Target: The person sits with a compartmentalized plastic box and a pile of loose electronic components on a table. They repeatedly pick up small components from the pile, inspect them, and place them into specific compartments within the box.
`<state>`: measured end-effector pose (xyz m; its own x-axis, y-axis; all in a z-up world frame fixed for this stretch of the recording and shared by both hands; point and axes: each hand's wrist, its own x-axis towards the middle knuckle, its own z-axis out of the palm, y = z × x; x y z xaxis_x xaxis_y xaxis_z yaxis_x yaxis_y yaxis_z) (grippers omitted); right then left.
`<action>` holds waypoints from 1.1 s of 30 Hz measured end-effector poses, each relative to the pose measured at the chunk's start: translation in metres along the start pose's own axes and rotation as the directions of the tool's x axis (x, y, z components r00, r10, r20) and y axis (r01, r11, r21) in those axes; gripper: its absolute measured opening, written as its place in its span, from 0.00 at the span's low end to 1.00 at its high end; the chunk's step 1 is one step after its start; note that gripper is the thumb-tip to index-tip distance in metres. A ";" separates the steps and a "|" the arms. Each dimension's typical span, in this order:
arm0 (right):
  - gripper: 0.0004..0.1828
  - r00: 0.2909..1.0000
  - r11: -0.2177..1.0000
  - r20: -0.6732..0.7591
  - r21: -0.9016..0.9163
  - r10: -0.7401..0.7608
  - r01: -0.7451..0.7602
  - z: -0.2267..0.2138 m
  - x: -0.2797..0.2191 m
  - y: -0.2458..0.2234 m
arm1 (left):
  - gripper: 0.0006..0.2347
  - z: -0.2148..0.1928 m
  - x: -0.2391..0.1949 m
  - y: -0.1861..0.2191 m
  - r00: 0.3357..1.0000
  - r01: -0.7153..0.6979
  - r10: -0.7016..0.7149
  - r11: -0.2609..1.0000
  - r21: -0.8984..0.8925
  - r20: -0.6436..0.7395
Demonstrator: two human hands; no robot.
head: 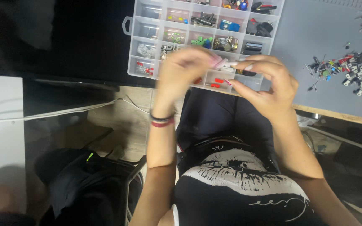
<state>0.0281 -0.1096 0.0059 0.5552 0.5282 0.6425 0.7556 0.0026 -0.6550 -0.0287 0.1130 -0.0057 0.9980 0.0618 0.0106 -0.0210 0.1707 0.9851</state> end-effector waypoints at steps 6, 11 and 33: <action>0.15 0.987 0.985 -0.036 -0.060 0.160 -0.161 -0.011 -0.022 0.005 | 0.03 -0.102 0.008 0.004 0.788 0.104 0.441 0.593 0.798 -0.431; 0.08 0.953 0.937 -0.056 -0.174 0.297 -0.302 -0.018 -0.040 0.011 | 0.13 -0.124 0.023 -0.016 0.890 0.163 0.322 0.436 0.885 -0.323; 0.07 0.889 0.865 -0.085 -0.206 0.451 -0.458 -0.060 -0.071 0.019 | 0.04 -0.108 0.019 -0.003 0.851 0.198 0.356 0.464 0.864 -0.386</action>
<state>0.0240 -0.1981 -0.0279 0.8633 0.3986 0.3096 0.4708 -0.4147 -0.7787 -0.0162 0.2196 -0.0269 0.8188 0.4931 0.2939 0.2386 -0.7580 0.6070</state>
